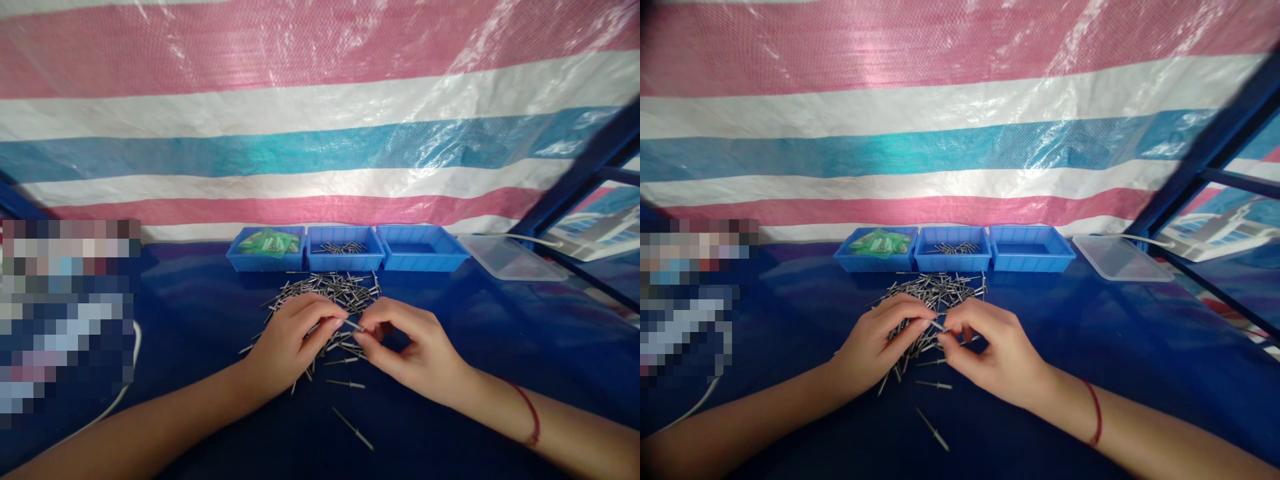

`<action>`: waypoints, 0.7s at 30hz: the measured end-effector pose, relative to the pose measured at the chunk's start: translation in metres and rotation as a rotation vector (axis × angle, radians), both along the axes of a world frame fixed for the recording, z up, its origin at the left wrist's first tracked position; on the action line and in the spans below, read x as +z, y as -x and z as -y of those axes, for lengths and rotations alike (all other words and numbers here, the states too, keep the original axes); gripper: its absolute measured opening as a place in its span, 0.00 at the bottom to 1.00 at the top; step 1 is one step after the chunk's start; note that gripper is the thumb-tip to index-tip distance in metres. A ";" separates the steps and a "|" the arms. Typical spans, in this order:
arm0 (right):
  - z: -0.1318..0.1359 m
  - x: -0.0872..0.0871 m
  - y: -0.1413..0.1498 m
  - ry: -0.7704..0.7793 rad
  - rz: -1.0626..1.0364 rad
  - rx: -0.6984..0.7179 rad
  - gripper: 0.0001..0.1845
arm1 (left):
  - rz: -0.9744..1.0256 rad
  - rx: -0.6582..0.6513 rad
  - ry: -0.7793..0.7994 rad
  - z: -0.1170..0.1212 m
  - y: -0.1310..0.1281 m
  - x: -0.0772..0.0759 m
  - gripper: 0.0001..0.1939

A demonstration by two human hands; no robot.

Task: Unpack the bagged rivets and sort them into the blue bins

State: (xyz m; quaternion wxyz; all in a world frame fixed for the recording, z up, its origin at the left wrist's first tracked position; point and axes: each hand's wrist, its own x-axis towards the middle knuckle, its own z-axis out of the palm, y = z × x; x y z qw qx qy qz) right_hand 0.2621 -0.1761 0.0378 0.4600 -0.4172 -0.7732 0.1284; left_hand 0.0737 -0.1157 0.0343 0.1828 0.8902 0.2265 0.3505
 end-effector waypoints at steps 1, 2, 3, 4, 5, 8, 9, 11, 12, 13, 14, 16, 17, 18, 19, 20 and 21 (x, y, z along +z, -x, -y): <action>0.000 0.002 0.000 -0.054 0.062 0.012 0.06 | -0.032 -0.008 -0.012 0.000 0.000 0.000 0.09; -0.002 0.004 0.000 -0.100 0.122 0.015 0.08 | -0.067 -0.012 -0.026 0.000 0.000 0.000 0.09; -0.005 0.006 -0.001 -0.135 0.173 0.007 0.10 | -0.101 -0.010 -0.041 -0.001 0.000 0.000 0.10; -0.009 0.009 -0.003 -0.156 0.204 -0.015 0.12 | -0.127 0.001 -0.055 -0.002 0.000 0.001 0.11; -0.015 0.013 -0.005 -0.163 0.214 -0.052 0.12 | -0.143 0.024 -0.069 -0.004 0.001 0.002 0.12; -0.042 0.022 -0.016 -0.157 0.190 -0.236 0.14 | -0.148 0.126 -0.097 -0.011 0.007 0.004 0.16; -0.053 0.024 -0.020 -0.166 0.196 -0.301 0.14 | -0.150 0.155 -0.101 -0.013 0.010 0.004 0.15; -0.075 0.025 -0.027 -0.185 0.256 -0.384 0.13 | -0.159 0.188 -0.106 -0.016 0.015 0.004 0.12; -0.084 0.024 -0.029 -0.192 0.307 -0.412 0.13 | -0.167 0.192 -0.107 -0.015 0.018 0.004 0.11; -0.092 0.022 -0.031 -0.193 0.357 -0.425 0.13 | -0.177 0.188 -0.108 -0.014 0.021 0.004 0.10; -0.096 0.020 -0.032 -0.197 0.382 -0.430 0.12 | -0.187 0.181 -0.110 -0.012 0.023 0.004 0.10; -0.097 0.014 -0.031 -0.199 0.407 -0.429 0.11 | -0.210 0.169 -0.116 -0.004 0.025 0.005 0.09; -0.092 0.012 -0.030 -0.195 0.397 -0.422 0.11 | -0.224 0.160 -0.119 0.000 0.026 0.005 0.08; -0.085 0.009 -0.029 -0.183 0.380 -0.411 0.11 | -0.240 0.149 -0.122 0.004 0.026 0.006 0.07; -0.075 0.006 -0.027 -0.160 0.356 -0.393 0.11 | -0.259 0.139 -0.127 0.008 0.025 0.007 0.06; -0.065 0.003 -0.025 -0.125 0.327 -0.369 0.10 | -0.277 0.130 -0.137 0.012 0.022 0.008 0.05; -0.053 0.000 -0.024 -0.085 0.295 -0.342 0.09 | -0.295 0.122 -0.151 0.014 0.019 0.010 0.04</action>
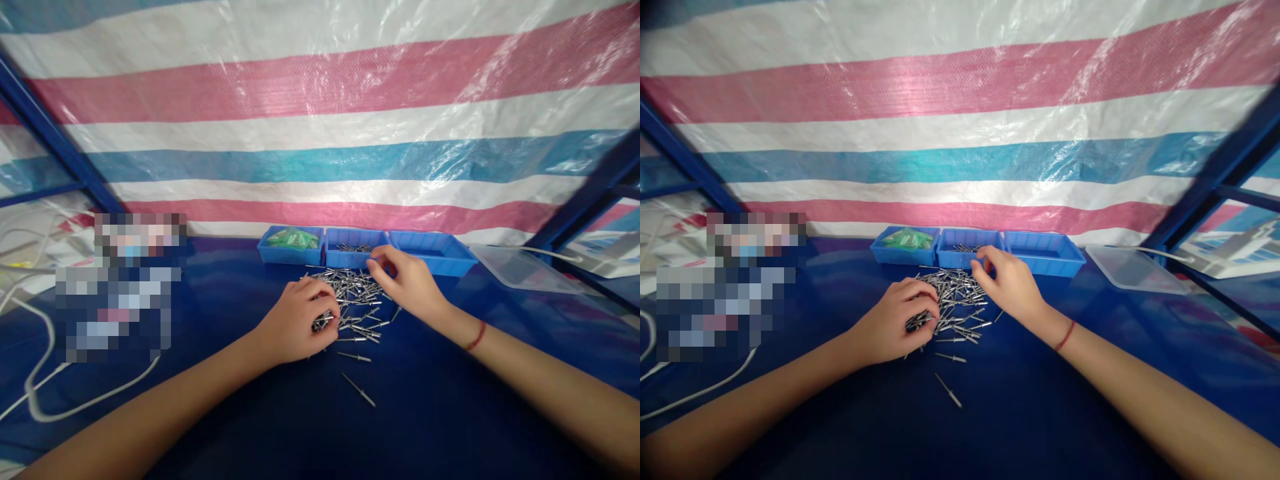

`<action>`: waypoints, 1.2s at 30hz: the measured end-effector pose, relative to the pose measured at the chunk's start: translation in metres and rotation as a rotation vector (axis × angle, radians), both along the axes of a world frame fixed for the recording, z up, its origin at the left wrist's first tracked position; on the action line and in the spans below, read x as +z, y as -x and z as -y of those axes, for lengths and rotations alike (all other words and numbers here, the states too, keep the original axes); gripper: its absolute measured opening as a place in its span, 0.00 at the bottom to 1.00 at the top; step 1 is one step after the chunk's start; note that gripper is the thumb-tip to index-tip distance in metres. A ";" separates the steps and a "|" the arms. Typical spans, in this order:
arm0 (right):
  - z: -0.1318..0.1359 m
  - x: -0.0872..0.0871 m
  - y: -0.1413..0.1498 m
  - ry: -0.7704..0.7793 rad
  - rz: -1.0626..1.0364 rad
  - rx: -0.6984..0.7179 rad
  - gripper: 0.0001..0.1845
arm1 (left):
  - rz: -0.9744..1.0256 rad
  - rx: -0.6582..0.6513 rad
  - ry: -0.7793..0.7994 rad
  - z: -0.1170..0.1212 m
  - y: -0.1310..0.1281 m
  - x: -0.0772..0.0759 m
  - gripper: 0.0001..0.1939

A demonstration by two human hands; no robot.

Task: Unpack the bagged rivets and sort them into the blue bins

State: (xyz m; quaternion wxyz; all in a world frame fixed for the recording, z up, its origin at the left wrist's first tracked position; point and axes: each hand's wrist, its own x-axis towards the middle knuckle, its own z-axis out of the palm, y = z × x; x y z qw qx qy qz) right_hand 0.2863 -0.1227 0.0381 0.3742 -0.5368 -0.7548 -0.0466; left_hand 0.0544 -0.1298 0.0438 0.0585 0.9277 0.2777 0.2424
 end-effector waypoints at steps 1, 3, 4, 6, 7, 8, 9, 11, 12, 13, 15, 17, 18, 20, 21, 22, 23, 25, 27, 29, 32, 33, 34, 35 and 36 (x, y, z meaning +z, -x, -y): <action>0.011 -0.003 0.001 0.040 -0.036 0.020 0.09 | -0.021 -0.007 -0.016 0.001 -0.004 0.001 0.04; 0.028 -0.010 0.001 0.098 -0.107 0.050 0.08 | -0.060 -0.027 -0.047 0.001 -0.016 0.003 0.06; 0.034 -0.013 0.000 0.108 -0.146 0.054 0.08 | -0.082 -0.046 -0.059 -0.001 -0.023 0.005 0.07; 0.039 -0.019 -0.003 0.095 -0.227 0.029 0.09 | -0.137 -0.082 -0.077 -0.005 -0.038 0.007 0.09; 0.039 -0.021 -0.005 0.083 -0.264 0.007 0.09 | -0.172 -0.095 -0.092 -0.007 -0.045 0.008 0.10; 0.037 -0.022 -0.006 0.074 -0.295 -0.014 0.09 | -0.212 -0.102 -0.109 -0.009 -0.051 0.008 0.10; 0.036 -0.024 -0.008 0.072 -0.319 -0.029 0.09 | -0.254 -0.104 -0.125 -0.010 -0.056 0.008 0.10; 0.032 -0.025 -0.010 0.097 -0.342 -0.027 0.09 | -0.321 -0.092 -0.155 -0.011 -0.062 0.006 0.10; 0.031 -0.026 -0.011 0.115 -0.343 -0.015 0.09 | -0.341 -0.084 -0.171 -0.011 -0.063 0.003 0.10; 0.030 -0.026 -0.012 0.130 -0.340 -0.005 0.09 | -0.350 -0.073 -0.193 -0.010 -0.064 0.000 0.09; 0.030 -0.027 -0.012 0.154 -0.322 0.007 0.09 | -0.345 -0.068 -0.253 -0.009 -0.065 -0.007 0.07; 0.030 -0.028 -0.013 0.163 -0.310 0.007 0.10 | -0.284 -0.051 -0.322 -0.008 -0.064 -0.013 0.07; 0.030 -0.028 -0.013 0.166 -0.310 0.006 0.10 | -0.228 -0.034 -0.350 -0.008 -0.063 -0.015 0.08; 0.029 -0.029 -0.014 0.165 -0.308 0.013 0.10 | -0.087 0.027 -0.369 -0.008 -0.061 -0.016 0.10; 0.028 -0.030 -0.015 0.161 -0.303 0.015 0.10 | -0.017 0.059 -0.364 -0.009 -0.059 -0.015 0.11; 0.027 -0.031 -0.015 0.155 -0.295 0.017 0.10 | 0.041 0.079 -0.355 -0.010 -0.058 -0.014 0.11; 0.026 -0.032 -0.015 0.148 -0.286 0.020 0.10 | 0.089 0.093 -0.342 -0.010 -0.056 -0.013 0.12; 0.026 -0.033 -0.014 0.130 -0.253 0.043 0.10 | 0.152 0.097 -0.301 -0.011 -0.051 -0.012 0.11; 0.027 -0.032 -0.012 0.106 -0.206 0.085 0.08 | 0.204 0.084 -0.236 -0.010 -0.048 -0.012 0.09; 0.030 -0.029 -0.008 0.088 -0.158 0.143 0.06 | 0.255 0.061 -0.163 -0.010 -0.047 -0.013 0.08; 0.033 -0.022 0.003 0.105 -0.141 0.231 0.05 | 0.316 0.041 -0.085 -0.009 -0.046 -0.015 0.06; 0.033 -0.019 0.008 0.117 -0.158 0.250 0.05 | 0.335 0.047 -0.064 -0.009 -0.045 -0.015 0.06; 0.032 -0.016 0.014 0.126 -0.189 0.257 0.06 | 0.355 0.059 -0.044 -0.010 -0.045 -0.015 0.05; 0.031 -0.014 0.020 0.132 -0.232 0.254 0.07 | 0.378 0.074 -0.025 -0.011 -0.045 -0.016 0.05; 0.029 -0.012 0.026 0.138 -0.283 0.242 0.09 | 0.405 0.092 -0.007 -0.012 -0.045 -0.016 0.04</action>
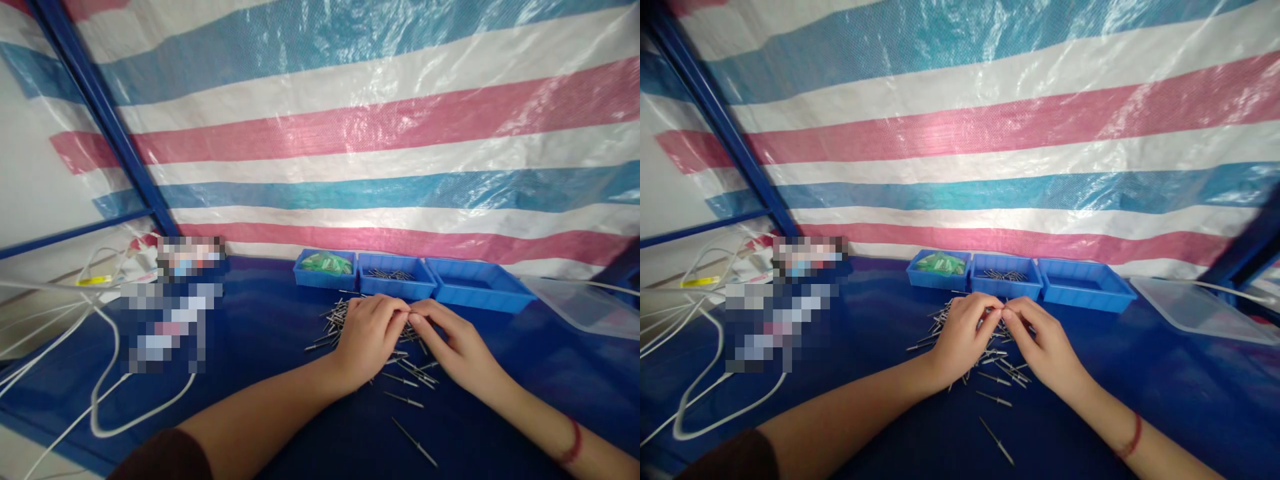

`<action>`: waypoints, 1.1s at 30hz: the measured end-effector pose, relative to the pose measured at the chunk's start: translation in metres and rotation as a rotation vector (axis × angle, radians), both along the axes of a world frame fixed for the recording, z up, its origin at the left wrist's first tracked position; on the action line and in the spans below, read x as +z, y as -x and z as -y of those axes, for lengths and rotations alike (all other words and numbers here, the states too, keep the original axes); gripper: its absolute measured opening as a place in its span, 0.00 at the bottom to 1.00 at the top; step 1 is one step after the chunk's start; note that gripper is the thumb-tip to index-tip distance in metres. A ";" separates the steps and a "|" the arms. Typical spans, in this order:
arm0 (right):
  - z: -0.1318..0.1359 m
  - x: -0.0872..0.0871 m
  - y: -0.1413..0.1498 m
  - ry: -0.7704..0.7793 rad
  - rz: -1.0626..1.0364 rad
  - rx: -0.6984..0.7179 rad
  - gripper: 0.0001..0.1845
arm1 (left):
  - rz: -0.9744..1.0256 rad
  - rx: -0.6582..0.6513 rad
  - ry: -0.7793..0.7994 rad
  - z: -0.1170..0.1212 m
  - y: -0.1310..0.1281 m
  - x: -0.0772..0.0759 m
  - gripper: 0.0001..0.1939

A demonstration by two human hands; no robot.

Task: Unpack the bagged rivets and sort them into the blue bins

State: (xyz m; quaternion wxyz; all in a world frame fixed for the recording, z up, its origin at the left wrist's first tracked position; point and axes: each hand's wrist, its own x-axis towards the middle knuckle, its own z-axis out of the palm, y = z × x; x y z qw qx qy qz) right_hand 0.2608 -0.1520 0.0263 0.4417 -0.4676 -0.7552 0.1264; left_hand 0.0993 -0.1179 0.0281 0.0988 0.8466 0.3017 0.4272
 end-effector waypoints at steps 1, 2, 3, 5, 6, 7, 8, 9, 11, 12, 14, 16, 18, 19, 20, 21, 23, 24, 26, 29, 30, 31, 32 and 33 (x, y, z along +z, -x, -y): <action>-0.002 0.001 0.005 0.017 -0.058 -0.020 0.10 | 0.029 0.012 0.018 -0.001 0.000 0.000 0.04; -0.005 0.002 0.010 0.040 -0.121 -0.042 0.10 | 0.056 0.021 0.033 -0.003 0.000 0.000 0.04; -0.007 0.002 0.014 0.070 -0.185 -0.062 0.11 | 0.080 0.024 0.046 -0.005 -0.001 -0.001 0.04; -0.012 0.001 0.017 0.122 -0.300 -0.091 0.13 | 0.118 0.024 0.071 -0.008 -0.002 -0.002 0.04; -0.013 0.001 0.017 0.137 -0.344 -0.100 0.13 | 0.133 0.024 0.082 -0.009 -0.003 -0.003 0.04; -0.015 0.000 0.016 0.138 -0.374 -0.107 0.14 | 0.142 0.026 0.087 -0.010 -0.004 -0.003 0.04; -0.015 -0.001 0.014 0.127 -0.389 -0.114 0.14 | 0.142 0.029 0.086 -0.010 -0.004 -0.004 0.04; -0.015 -0.001 0.012 0.104 -0.396 -0.125 0.14 | 0.133 0.032 0.080 -0.010 -0.005 -0.004 0.05; -0.014 -0.003 0.010 0.057 -0.402 -0.146 0.14 | 0.094 0.032 0.058 -0.009 -0.005 -0.004 0.05; -0.012 -0.003 0.010 0.048 -0.411 -0.154 0.14 | 0.079 0.029 0.051 -0.008 -0.005 -0.004 0.05; -0.009 -0.005 0.012 0.056 -0.454 -0.161 0.15 | 0.077 0.025 0.048 -0.008 -0.004 -0.004 0.05; -0.006 -0.006 0.014 0.070 -0.493 -0.156 0.15 | 0.088 0.019 0.054 -0.008 -0.003 -0.004 0.05; -0.002 -0.006 0.016 0.062 -0.477 -0.144 0.14 | 0.080 0.011 0.061 -0.008 -0.003 -0.004 0.05; 0.000 -0.005 0.016 0.046 -0.446 -0.137 0.13 | 0.070 0.006 0.061 -0.008 -0.002 -0.004 0.04; 0.001 -0.005 0.016 0.027 -0.406 -0.134 0.12 | 0.063 0.001 0.060 -0.008 -0.002 -0.004 0.04; 0.003 -0.004 0.015 0.006 -0.365 -0.136 0.12 | 0.061 -0.004 0.060 -0.008 -0.002 -0.004 0.04; 0.005 -0.003 0.011 -0.031 -0.301 -0.147 0.11 | 0.070 -0.014 0.053 -0.008 -0.003 -0.004 0.03; 0.005 -0.003 0.009 -0.033 -0.283 -0.152 0.11 | 0.074 -0.019 0.046 -0.008 -0.003 -0.004 0.03; 0.005 -0.003 0.006 -0.003 -0.272 -0.153 0.12 | 0.070 -0.027 0.021 -0.008 -0.002 -0.003 0.03; 0.005 -0.003 0.005 0.049 -0.265 -0.122 0.13 | 0.075 -0.022 -0.023 -0.007 -0.002 -0.001 0.03; 0.006 -0.003 0.005 0.057 -0.255 -0.104 0.13 | 0.086 -0.022 -0.034 -0.006 -0.001 0.000 0.03; 0.006 -0.002 0.006 0.061 -0.239 -0.083 0.14 | 0.096 -0.030 -0.039 -0.005 -0.001 0.001 0.03; 0.007 -0.001 0.007 0.063 -0.220 -0.065 0.14 | 0.108 -0.045 -0.035 -0.005 -0.001 0.003 0.03; 0.007 0.000 0.008 0.065 -0.200 -0.051 0.16 | 0.115 -0.065 -0.021 -0.005 -0.002 0.004 0.02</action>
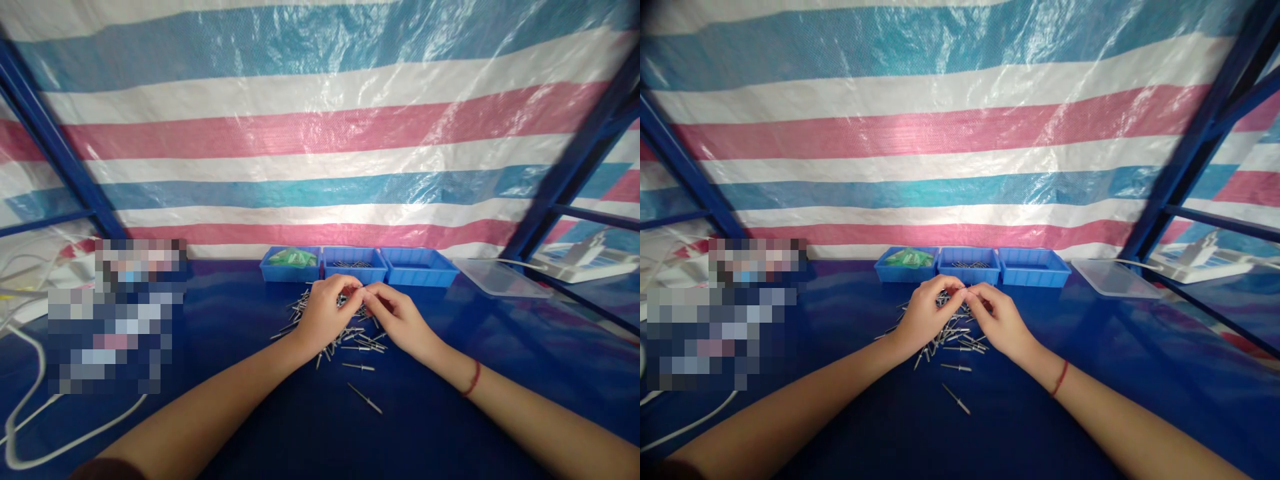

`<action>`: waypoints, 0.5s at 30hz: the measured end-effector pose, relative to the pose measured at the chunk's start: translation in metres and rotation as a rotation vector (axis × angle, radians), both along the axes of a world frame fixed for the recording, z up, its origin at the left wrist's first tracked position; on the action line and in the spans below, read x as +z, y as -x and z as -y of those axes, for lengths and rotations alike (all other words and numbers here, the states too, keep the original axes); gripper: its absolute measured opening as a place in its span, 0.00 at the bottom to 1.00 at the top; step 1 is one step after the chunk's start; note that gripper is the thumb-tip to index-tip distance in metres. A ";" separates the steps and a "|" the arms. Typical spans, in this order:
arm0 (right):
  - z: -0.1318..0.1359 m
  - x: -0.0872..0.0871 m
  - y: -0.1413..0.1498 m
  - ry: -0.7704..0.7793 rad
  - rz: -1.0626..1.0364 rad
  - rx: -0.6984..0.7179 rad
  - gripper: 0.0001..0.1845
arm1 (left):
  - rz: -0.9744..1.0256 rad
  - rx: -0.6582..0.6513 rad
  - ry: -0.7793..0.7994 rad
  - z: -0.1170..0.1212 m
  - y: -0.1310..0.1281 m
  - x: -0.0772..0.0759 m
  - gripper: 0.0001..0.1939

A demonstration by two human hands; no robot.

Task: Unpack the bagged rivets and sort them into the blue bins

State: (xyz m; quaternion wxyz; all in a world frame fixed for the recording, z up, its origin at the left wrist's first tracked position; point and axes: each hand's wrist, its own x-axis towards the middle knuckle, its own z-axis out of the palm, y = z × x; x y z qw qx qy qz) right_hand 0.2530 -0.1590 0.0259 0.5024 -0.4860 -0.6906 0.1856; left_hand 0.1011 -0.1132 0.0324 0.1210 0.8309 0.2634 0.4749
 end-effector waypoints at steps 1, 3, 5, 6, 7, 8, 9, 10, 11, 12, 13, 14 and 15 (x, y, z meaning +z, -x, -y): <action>0.000 0.001 0.000 0.002 0.015 0.009 0.17 | -0.001 -0.018 0.022 -0.001 -0.001 0.002 0.02; 0.000 0.002 -0.001 0.003 0.028 -0.011 0.19 | -0.013 -0.027 0.070 -0.007 -0.005 0.008 0.04; -0.003 0.000 -0.006 0.003 0.048 -0.083 0.19 | -0.034 0.012 0.089 -0.022 -0.011 0.015 0.06; -0.006 -0.001 -0.009 0.003 0.065 -0.125 0.19 | -0.037 0.031 0.088 -0.032 -0.015 0.019 0.06; -0.008 -0.003 -0.012 0.003 0.087 -0.165 0.18 | -0.040 0.048 0.086 -0.043 -0.019 0.024 0.06; -0.010 -0.005 -0.016 0.004 0.112 -0.196 0.17 | -0.045 0.067 0.079 -0.056 -0.024 0.028 0.07; -0.013 -0.006 -0.019 0.005 0.137 -0.212 0.16 | -0.057 0.079 0.074 -0.068 -0.029 0.031 0.06; -0.015 -0.007 -0.023 0.005 0.164 -0.217 0.14 | -0.079 0.085 0.068 -0.079 -0.033 0.033 0.06; -0.017 -0.008 -0.026 0.006 0.194 -0.214 0.13 | -0.108 0.092 0.064 -0.088 -0.037 0.034 0.05; -0.018 -0.008 -0.030 0.008 0.234 -0.205 0.11 | -0.136 0.099 0.057 -0.095 -0.040 0.035 0.06; -0.019 -0.007 -0.033 0.009 0.280 -0.191 0.10 | -0.157 0.111 0.042 -0.100 -0.042 0.034 0.08; -0.019 -0.006 -0.035 0.009 0.328 -0.171 0.09 | -0.174 0.122 0.023 -0.102 -0.042 0.033 0.11; -0.019 -0.004 -0.038 0.008 0.376 -0.148 0.10 | -0.188 0.129 0.001 -0.101 -0.041 0.031 0.14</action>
